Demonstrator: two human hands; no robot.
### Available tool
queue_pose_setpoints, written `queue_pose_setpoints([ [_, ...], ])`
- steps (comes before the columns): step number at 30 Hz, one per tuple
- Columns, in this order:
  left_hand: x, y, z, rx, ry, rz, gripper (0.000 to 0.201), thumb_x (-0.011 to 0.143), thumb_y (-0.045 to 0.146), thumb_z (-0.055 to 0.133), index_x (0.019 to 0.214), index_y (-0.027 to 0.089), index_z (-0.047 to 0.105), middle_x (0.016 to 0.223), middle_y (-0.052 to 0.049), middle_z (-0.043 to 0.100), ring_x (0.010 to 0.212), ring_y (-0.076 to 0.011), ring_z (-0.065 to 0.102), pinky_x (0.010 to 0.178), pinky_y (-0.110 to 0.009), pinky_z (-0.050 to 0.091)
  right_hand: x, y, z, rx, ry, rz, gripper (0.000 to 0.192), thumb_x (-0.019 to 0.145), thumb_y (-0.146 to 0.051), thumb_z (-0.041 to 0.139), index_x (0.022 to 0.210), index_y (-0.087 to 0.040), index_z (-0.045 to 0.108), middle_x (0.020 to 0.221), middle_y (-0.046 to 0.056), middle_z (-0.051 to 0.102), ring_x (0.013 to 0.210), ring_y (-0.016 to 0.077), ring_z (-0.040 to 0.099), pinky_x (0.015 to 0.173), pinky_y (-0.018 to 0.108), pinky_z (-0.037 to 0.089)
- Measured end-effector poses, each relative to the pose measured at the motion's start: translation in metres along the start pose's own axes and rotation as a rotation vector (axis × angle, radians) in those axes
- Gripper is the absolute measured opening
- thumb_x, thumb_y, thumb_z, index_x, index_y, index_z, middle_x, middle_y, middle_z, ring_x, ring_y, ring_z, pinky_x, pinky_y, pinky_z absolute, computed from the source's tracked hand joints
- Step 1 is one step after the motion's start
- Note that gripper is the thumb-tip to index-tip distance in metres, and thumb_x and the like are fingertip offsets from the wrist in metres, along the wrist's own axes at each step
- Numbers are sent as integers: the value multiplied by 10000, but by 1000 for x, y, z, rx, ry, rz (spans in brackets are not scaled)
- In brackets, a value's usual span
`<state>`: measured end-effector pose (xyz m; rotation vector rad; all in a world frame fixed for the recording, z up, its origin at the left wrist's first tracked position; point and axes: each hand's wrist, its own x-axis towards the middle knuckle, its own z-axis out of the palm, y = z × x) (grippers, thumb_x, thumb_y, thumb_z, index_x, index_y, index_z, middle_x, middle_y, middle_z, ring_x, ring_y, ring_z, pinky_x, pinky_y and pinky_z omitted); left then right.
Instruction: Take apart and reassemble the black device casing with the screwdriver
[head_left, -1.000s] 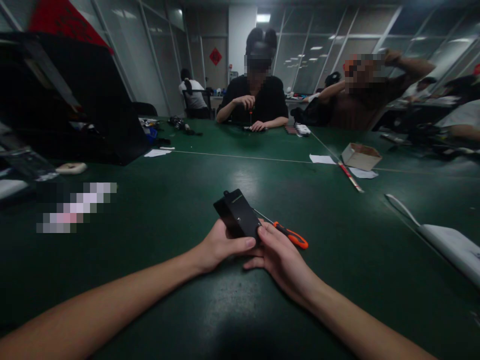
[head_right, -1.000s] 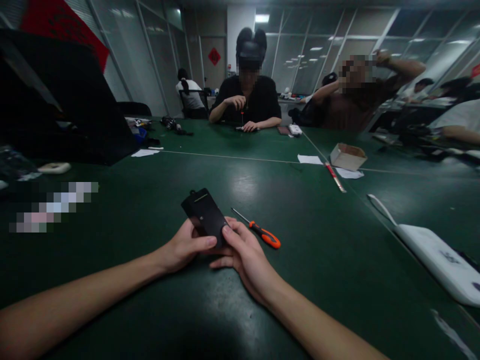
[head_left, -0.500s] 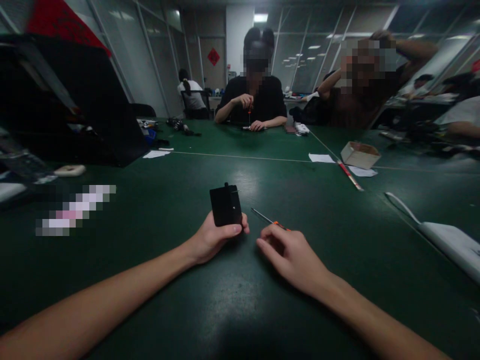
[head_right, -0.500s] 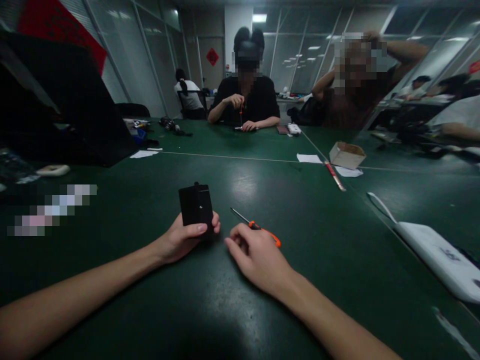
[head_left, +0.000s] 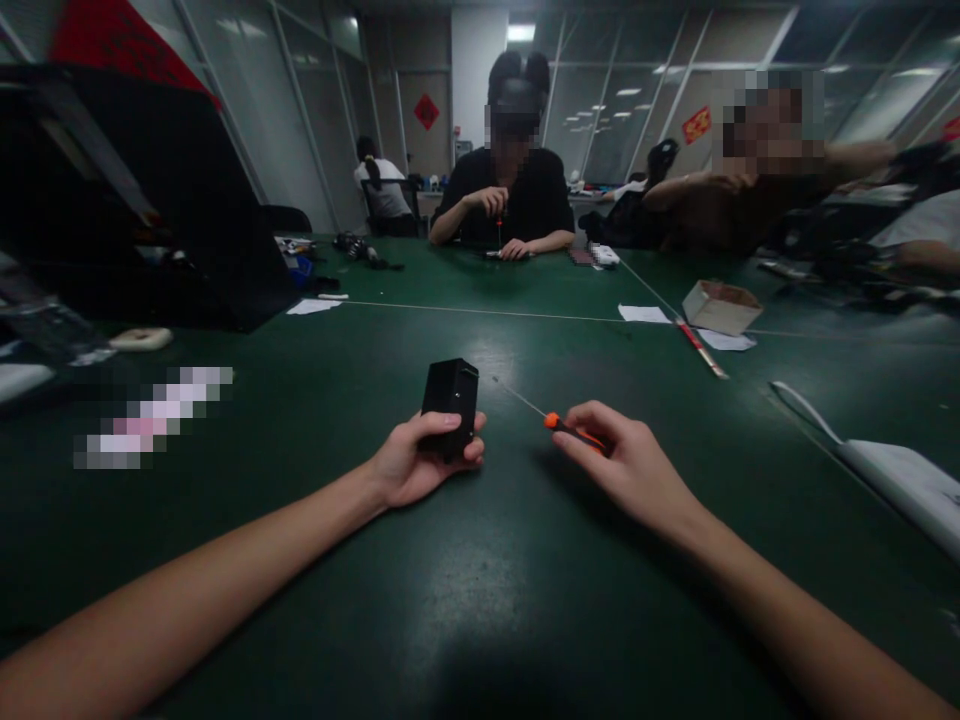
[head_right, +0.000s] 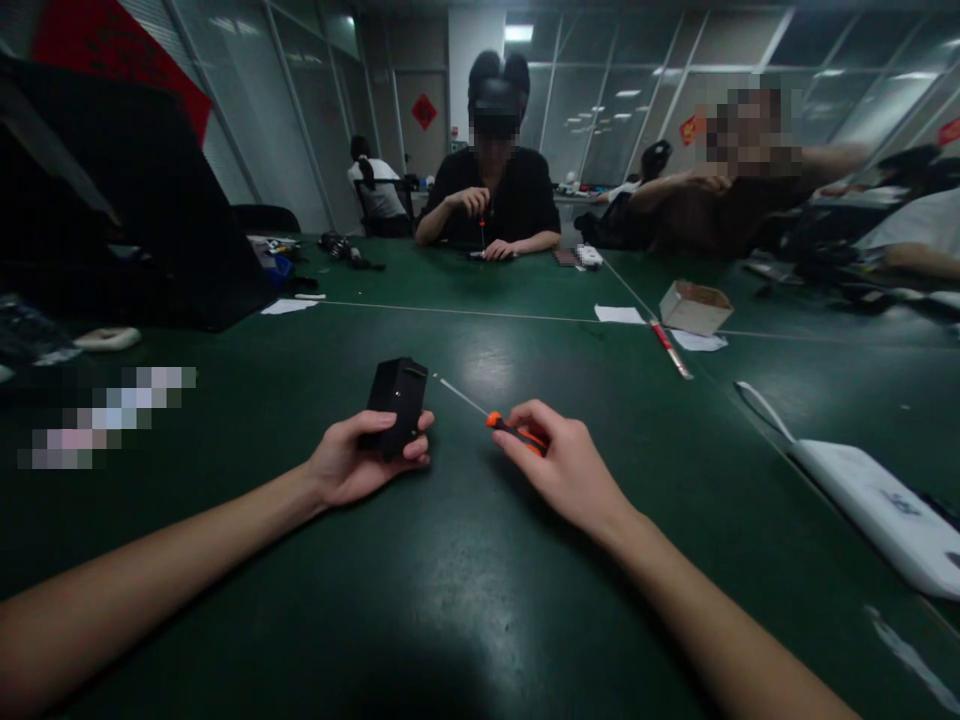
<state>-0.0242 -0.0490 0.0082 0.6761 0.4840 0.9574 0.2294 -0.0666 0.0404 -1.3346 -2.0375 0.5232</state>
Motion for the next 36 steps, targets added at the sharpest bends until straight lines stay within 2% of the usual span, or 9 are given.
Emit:
queue_pose_setpoints([
  [3,3,-1,-3,50,17,11,241,742,238,707,920,97,626,873,-41,561,678,-118,536,738,-337,473,-3,-10,0,154,45,6,236,876,-425,622,866,-198,684,833,31,701,739,182,645,685,296,490],
  [6,5,-2,-5,130,11,52,238,742,232,705,921,101,618,871,-41,566,651,-115,538,692,-321,457,-6,-16,2,204,102,46,248,864,-430,631,849,-192,702,825,43,715,745,199,655,686,309,499],
  [10,6,-5,-5,232,-39,108,213,755,210,679,925,125,582,854,-31,558,613,-116,536,614,-295,402,-7,-17,4,198,117,58,256,851,-433,644,844,-186,712,814,48,721,734,202,659,676,310,501],
  [15,6,-7,-4,310,-86,131,184,764,212,667,876,132,545,806,-11,524,600,-106,514,602,-289,377,-7,-17,6,184,79,43,240,859,-425,650,849,-195,717,815,36,721,729,193,664,690,309,502],
  [27,5,-6,-3,341,-87,140,224,748,211,663,915,144,530,812,-6,516,609,-108,507,609,-291,368,-8,-12,7,142,103,30,254,863,-438,640,853,-196,716,820,48,726,728,199,665,679,316,517],
  [36,5,-6,-1,351,-53,145,197,729,193,664,869,141,536,796,-9,526,610,-109,500,623,-297,376,-9,-12,7,136,98,26,237,860,-436,641,849,-210,711,821,47,724,729,204,664,696,326,536],
])
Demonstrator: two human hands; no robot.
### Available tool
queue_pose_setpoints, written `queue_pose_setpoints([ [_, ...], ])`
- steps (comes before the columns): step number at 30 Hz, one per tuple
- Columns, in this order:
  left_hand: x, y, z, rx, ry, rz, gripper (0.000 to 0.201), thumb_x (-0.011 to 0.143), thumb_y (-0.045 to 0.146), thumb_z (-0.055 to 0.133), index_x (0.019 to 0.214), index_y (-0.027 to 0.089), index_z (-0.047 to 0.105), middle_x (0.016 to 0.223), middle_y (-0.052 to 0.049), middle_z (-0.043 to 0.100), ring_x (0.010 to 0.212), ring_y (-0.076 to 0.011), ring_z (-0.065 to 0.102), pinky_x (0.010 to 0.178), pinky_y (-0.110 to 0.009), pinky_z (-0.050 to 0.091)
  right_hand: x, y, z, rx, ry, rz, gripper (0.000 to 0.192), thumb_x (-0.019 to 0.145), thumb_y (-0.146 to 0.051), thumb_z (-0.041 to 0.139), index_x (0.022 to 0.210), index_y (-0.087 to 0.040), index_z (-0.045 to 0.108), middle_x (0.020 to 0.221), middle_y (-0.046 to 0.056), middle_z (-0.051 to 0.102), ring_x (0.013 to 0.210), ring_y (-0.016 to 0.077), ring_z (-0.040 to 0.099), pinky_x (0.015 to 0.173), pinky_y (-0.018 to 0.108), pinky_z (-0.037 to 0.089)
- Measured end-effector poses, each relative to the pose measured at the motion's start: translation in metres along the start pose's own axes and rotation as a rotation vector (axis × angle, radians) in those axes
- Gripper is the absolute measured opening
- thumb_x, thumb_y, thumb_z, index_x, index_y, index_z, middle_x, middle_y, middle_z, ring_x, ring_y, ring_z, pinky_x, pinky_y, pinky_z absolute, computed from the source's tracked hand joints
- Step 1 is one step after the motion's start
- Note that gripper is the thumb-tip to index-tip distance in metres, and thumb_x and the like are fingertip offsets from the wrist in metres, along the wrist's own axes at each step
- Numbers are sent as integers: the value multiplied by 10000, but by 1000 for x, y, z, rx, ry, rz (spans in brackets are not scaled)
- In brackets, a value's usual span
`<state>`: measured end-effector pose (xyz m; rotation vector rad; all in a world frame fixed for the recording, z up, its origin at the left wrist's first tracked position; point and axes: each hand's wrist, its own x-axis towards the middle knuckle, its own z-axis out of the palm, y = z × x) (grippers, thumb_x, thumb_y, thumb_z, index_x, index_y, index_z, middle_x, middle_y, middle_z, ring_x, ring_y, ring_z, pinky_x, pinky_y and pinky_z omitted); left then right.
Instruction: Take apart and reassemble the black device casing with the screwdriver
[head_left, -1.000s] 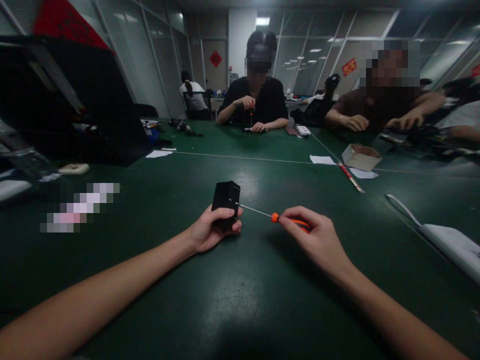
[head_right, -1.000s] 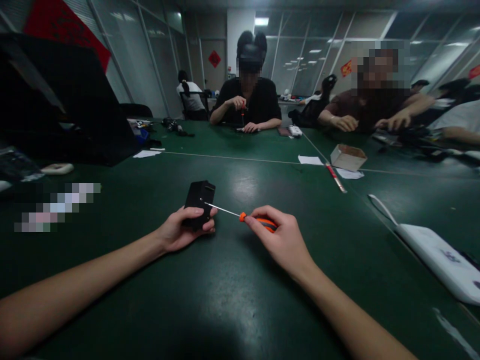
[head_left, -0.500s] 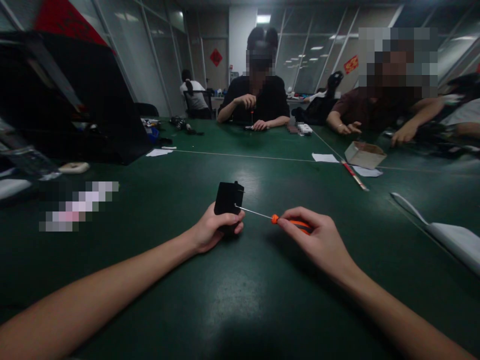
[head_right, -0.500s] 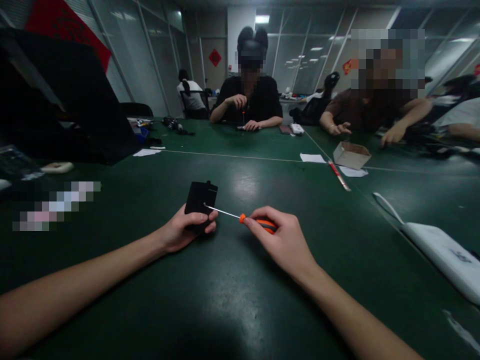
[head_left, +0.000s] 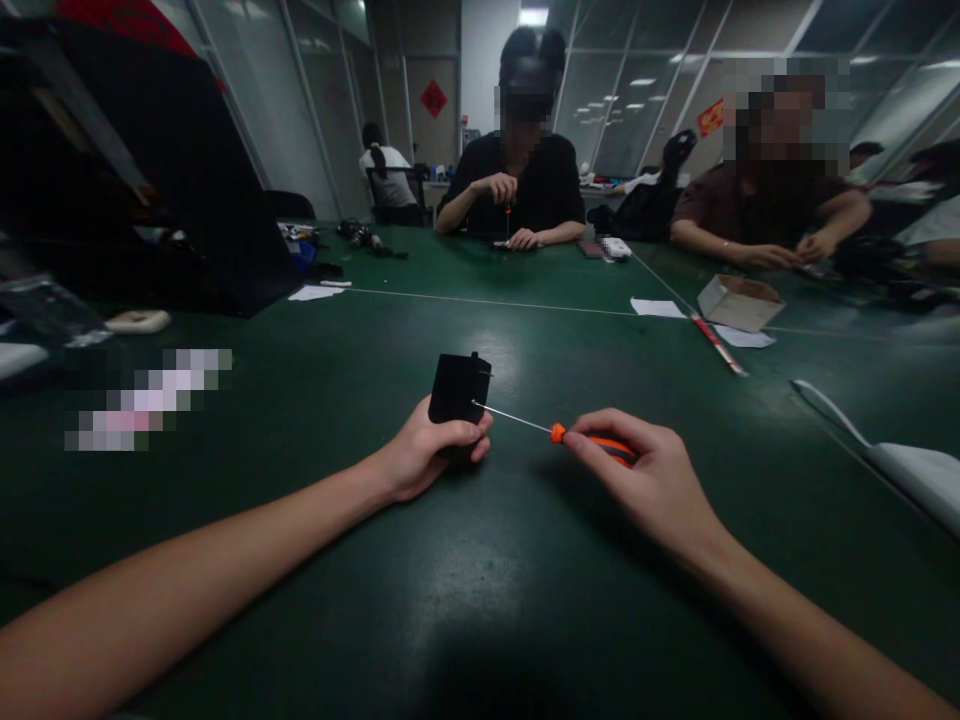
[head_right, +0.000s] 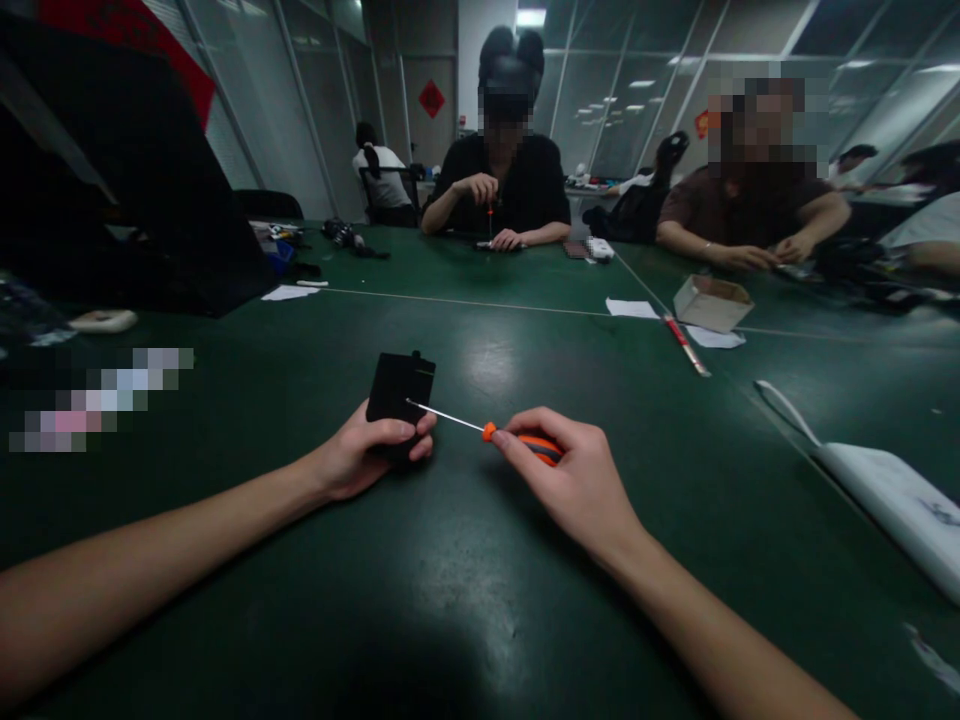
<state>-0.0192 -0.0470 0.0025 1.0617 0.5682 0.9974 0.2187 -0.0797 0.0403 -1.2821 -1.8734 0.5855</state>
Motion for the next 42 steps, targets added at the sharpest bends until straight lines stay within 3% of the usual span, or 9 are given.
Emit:
queue_pose_setpoints([
  [42,1,-2,1,30,18,19,150,732,189,641,832,131,546,783,-10,508,617,-119,506,614,-294,371,0,-1,1,14,9,-27,183,861,-370,668,853,-193,713,817,19,722,717,176,666,663,294,506],
])
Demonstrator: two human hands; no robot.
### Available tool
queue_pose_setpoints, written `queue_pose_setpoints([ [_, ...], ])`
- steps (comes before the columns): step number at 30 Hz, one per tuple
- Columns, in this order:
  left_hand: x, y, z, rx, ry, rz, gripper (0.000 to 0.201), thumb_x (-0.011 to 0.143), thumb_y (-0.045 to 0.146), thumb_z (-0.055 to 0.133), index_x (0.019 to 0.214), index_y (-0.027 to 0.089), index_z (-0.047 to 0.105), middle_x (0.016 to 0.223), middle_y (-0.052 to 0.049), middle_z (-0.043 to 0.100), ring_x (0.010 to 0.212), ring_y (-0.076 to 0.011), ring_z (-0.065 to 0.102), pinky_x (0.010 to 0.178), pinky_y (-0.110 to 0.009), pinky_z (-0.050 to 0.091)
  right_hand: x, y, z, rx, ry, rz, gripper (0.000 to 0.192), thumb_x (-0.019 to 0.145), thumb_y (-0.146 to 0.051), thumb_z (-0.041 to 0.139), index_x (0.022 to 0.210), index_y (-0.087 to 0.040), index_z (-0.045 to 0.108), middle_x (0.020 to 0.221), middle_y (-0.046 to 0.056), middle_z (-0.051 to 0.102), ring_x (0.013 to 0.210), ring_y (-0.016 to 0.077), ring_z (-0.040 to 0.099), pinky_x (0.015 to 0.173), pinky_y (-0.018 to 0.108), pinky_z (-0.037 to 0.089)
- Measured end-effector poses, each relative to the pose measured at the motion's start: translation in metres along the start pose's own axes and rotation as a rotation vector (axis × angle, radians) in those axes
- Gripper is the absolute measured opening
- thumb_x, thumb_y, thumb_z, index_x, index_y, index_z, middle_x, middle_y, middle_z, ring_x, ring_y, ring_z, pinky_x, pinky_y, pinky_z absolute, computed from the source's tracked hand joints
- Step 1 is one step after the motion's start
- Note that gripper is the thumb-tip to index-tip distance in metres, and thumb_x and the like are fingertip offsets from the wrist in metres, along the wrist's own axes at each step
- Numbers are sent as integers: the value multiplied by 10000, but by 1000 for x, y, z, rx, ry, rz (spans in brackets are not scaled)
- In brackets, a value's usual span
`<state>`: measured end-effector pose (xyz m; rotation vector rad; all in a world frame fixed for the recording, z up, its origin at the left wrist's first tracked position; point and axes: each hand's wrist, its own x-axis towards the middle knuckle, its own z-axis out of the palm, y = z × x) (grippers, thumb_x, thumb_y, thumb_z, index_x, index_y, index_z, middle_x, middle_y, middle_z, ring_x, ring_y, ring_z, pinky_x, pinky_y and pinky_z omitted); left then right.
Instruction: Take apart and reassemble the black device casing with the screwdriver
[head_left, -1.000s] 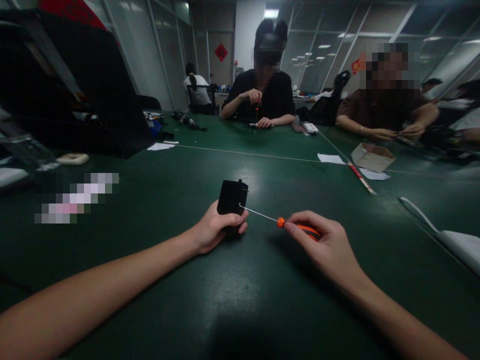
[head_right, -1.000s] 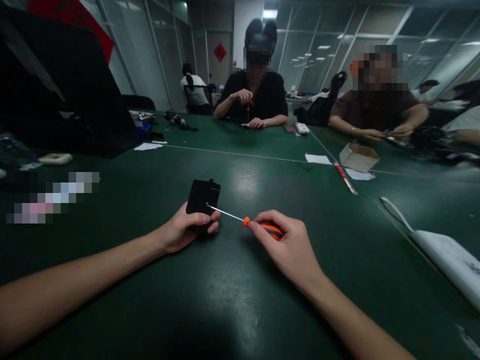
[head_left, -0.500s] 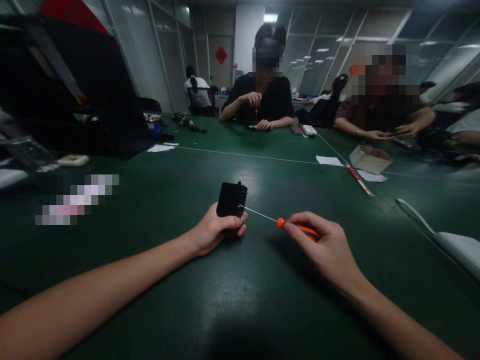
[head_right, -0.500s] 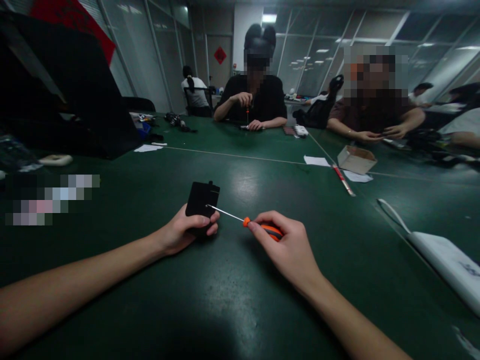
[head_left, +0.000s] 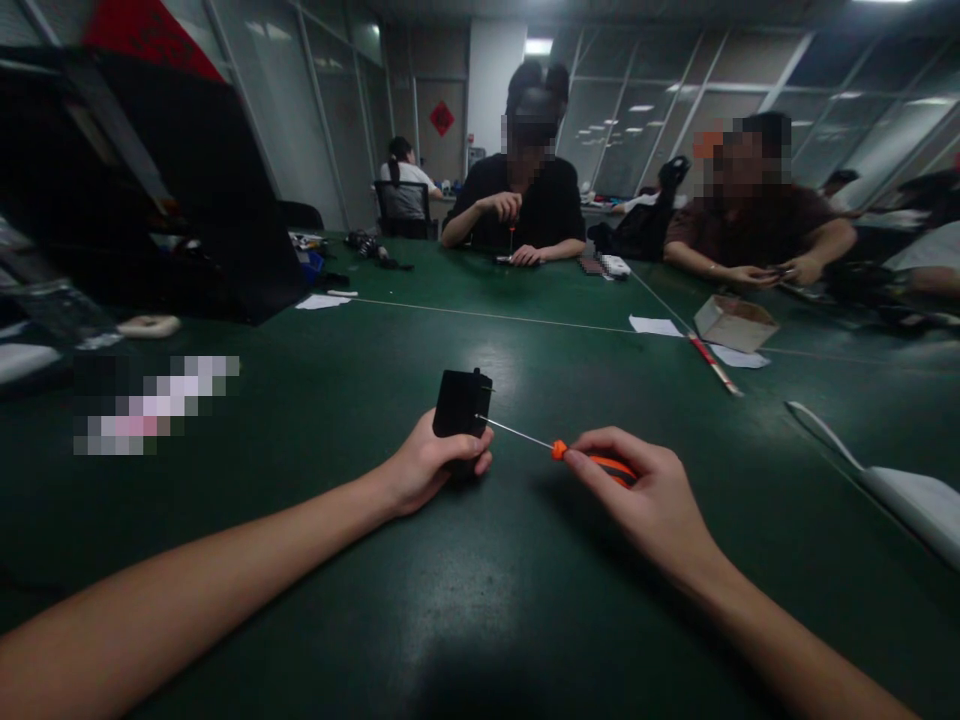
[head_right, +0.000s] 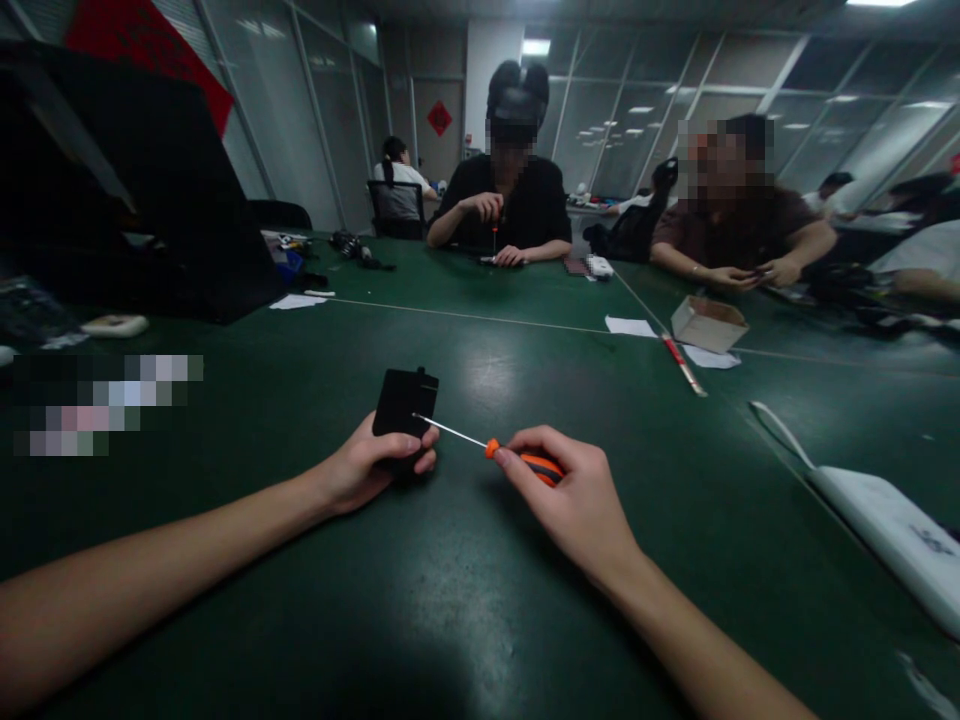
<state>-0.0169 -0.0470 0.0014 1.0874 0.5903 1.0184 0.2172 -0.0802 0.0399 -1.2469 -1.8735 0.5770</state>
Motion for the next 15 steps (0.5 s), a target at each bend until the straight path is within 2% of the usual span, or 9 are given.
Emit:
queue_pose_setpoints([
  [5,0,-1,-2,11,-11,-2,130,743,202,644,785,128,546,729,-2,480,624,-124,501,607,-285,363,-1,-1,0,-3,-10,-13,185,862,-371,663,850,-193,711,807,14,717,710,173,663,660,294,504],
  [15,0,-1,-1,5,-10,12,146,740,192,657,814,129,548,775,-9,499,623,-120,513,612,-286,388,0,-1,0,6,20,-17,176,857,-360,672,838,-189,709,784,16,715,674,165,650,631,290,500],
])
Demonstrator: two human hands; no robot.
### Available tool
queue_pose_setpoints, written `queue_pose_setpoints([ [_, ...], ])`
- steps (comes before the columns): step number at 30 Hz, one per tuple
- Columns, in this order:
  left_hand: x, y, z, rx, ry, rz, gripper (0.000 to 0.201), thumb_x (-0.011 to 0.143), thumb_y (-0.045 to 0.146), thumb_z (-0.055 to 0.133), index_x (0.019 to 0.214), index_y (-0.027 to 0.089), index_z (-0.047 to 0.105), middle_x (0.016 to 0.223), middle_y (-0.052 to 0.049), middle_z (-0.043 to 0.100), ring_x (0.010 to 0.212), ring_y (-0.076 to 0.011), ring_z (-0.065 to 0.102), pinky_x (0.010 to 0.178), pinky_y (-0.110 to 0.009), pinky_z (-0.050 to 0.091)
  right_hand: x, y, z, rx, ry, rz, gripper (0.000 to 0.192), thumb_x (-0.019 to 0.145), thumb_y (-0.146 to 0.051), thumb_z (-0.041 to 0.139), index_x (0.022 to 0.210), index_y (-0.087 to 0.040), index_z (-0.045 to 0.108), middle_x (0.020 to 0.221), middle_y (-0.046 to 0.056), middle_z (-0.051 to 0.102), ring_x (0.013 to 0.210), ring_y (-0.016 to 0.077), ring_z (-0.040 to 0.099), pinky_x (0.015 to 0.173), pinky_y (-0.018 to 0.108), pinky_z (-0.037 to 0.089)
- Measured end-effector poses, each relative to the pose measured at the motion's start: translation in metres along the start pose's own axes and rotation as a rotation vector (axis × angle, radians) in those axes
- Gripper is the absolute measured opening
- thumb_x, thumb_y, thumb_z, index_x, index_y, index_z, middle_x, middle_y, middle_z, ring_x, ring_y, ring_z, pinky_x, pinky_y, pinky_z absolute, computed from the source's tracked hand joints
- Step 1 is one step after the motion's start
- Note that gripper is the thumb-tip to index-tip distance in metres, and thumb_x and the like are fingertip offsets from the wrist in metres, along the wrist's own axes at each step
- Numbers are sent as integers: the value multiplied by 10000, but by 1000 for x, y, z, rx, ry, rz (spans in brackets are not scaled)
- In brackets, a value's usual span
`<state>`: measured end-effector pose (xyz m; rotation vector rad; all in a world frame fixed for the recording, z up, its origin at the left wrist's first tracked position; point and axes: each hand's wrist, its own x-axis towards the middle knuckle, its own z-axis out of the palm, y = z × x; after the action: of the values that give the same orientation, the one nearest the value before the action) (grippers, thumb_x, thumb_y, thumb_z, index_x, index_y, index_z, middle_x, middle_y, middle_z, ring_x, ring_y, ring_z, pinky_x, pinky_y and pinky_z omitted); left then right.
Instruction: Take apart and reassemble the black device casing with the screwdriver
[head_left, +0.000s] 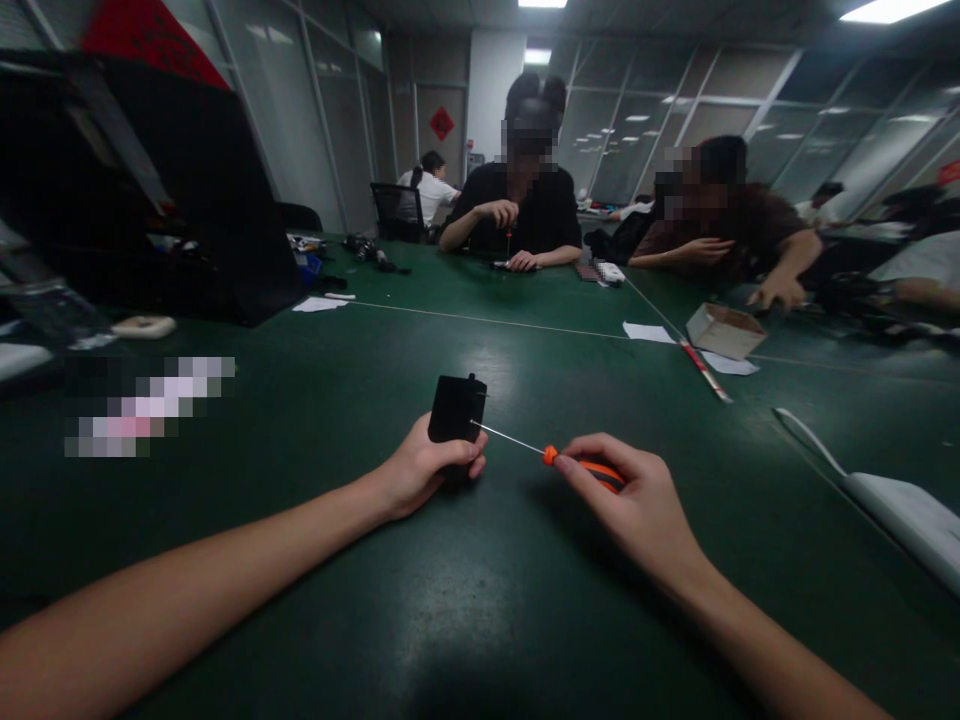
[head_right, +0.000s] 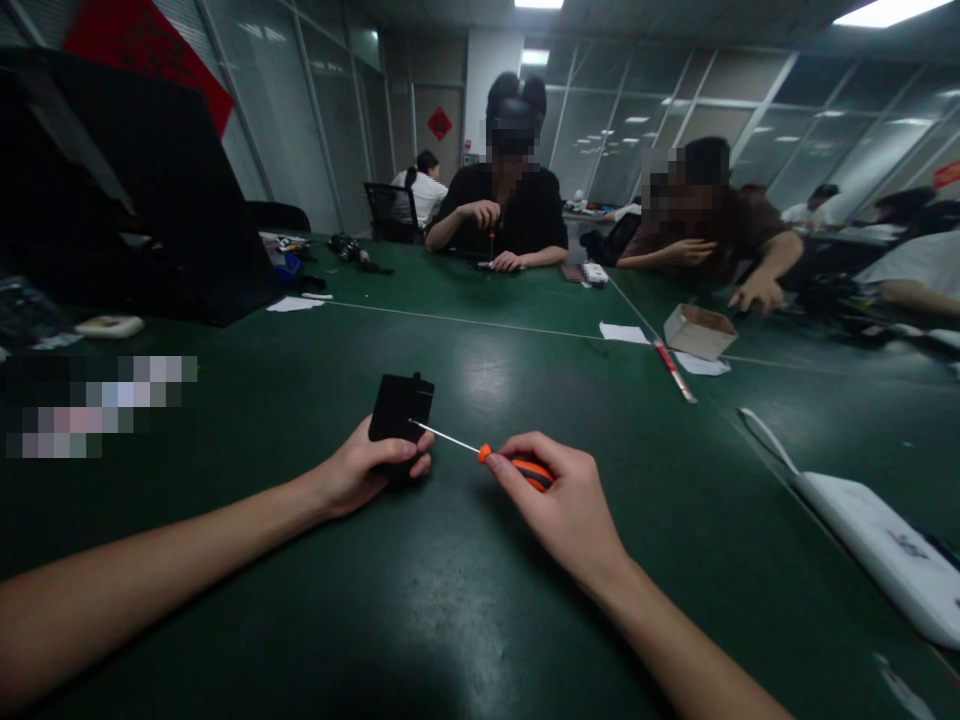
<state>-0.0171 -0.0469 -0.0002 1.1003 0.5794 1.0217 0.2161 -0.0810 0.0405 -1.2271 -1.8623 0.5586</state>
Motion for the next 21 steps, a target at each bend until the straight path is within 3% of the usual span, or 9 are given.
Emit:
queue_pose_setpoints([
  [8,-1,0,2,39,29,19,150,715,188,667,784,126,549,741,-7,505,611,-124,523,601,-284,393,-2,0,-4,-9,54,-30,166,804,-353,738,872,-206,703,847,17,698,746,177,660,687,296,509],
  [16,-1,-2,2,121,27,57,188,725,196,703,803,131,545,726,-6,525,618,-130,535,591,-281,400,4,2,-5,203,207,198,232,823,-412,694,909,-197,679,818,24,677,755,176,651,682,294,520],
  [21,-1,-3,4,202,83,50,235,772,263,726,849,131,548,714,-14,549,628,-135,535,610,-290,424,6,1,-4,307,268,176,402,729,-365,789,1054,-200,619,938,33,685,858,180,671,765,292,553],
])
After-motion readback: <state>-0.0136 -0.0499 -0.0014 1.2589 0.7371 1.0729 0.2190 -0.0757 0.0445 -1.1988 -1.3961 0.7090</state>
